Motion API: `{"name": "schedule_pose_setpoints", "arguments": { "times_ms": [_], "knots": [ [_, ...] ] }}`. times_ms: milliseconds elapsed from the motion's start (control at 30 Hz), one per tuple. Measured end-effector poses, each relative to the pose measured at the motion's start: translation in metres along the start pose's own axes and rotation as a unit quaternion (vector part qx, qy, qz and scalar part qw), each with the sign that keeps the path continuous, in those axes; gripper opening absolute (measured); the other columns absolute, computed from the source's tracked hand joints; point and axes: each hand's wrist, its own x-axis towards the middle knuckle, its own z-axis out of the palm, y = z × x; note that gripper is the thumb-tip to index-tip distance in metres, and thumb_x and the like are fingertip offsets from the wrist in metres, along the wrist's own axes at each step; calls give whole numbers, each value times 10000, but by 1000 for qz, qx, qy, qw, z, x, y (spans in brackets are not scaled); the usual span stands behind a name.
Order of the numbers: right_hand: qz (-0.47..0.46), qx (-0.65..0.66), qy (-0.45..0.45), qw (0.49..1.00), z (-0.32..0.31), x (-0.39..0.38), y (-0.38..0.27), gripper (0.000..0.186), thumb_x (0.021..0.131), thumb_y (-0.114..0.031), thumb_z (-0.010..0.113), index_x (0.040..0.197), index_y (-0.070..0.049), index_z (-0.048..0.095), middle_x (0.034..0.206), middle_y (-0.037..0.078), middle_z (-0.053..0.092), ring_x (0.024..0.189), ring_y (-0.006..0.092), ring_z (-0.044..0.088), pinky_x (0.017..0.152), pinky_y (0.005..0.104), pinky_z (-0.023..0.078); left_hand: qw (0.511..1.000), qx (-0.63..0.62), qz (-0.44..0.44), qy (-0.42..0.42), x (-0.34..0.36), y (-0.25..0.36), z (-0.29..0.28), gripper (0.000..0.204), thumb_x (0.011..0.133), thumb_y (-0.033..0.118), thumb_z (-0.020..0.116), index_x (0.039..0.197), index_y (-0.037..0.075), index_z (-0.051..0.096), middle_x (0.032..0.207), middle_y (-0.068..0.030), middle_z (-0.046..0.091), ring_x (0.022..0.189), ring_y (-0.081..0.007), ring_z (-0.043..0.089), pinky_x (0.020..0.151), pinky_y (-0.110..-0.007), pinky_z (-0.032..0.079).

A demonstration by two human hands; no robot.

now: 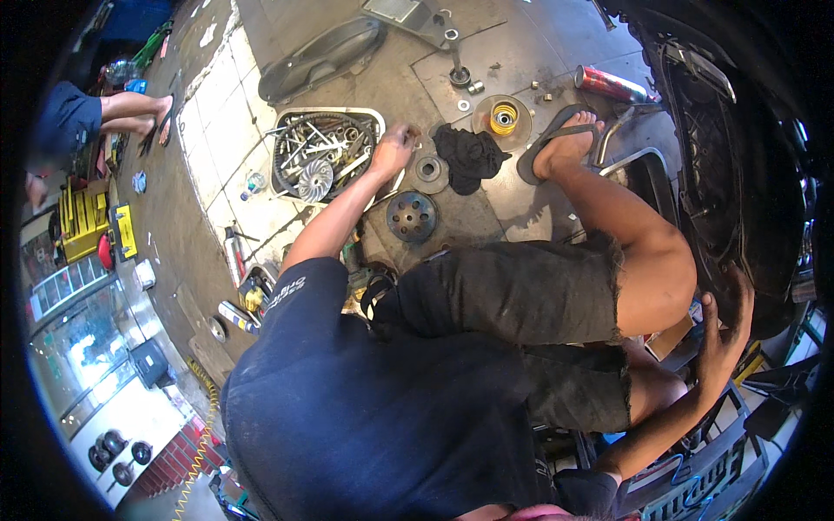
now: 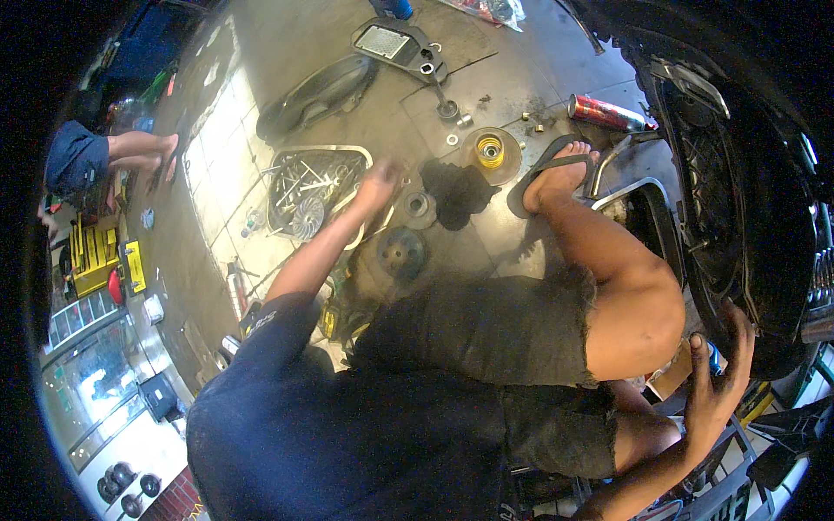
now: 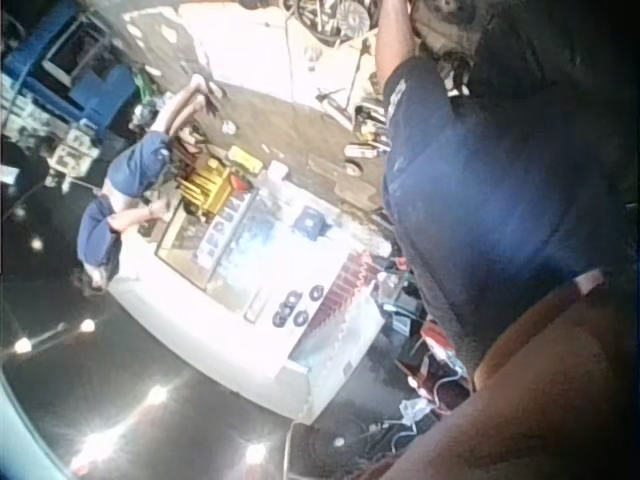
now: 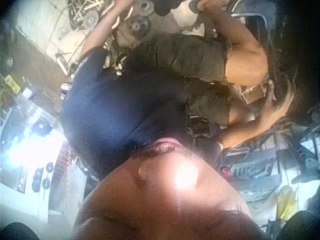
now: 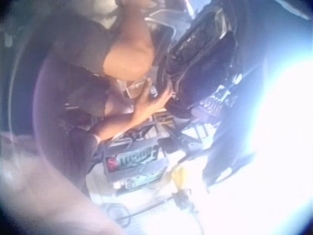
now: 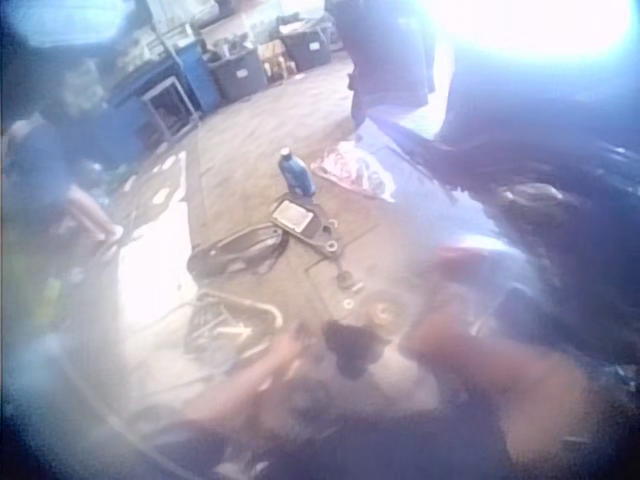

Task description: The person replaces a motorcycle drive belt. They use a cloth to clean components, remove the transmission assembly, unwrap a new belt from a plastic bag, and position it for installation.

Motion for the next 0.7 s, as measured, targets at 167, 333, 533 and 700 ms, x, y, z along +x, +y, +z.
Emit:
{"name": "schedule_pose_setpoints", "arguments": {
  "times_ms": [167,333,533,700],
  "knots": [
    [9,31,12,999,2,10,-14,497,905,-122,732,1351,19,565,1363,174,593,1290,305,535,1128,411,369,987,124,52,-83,-92,-43,40,584,908,353,681,1375,53,499,1293,-279,569,1192,-434,562,1020,-499,445],
    [-37,28,-10,999,9,22,-19,522,854,-86,759,1334,7,578,1351,174,592,1289,325,536,1113,414,397,962,237,9,-137,-153,-17,49,980,743,444,831,1506,55,357,1531,-245,329,1403,-462,308,1166,-569,257],
    [-50,30,-9,998,11,34,-33,519,842,-72,760,1320,15,580,1321,180,604,1235,326,572,1075,397,431,978,189,22,-87,-141,-11,75,1047,684,436,871,1521,82,351,1559,-256,273,1419,-460,285,1163,-600,227],
    [-60,57,-5,997,14,45,-39,488,861,-82,754,1308,21,586,1310,170,614,1219,305,577,1068,389,423,977,164,133,-18,-71,59,90,917,733,368,839,1491,102,397,1496,-240,339,1369,-448,344,1156,-617,231]
  ]
}}
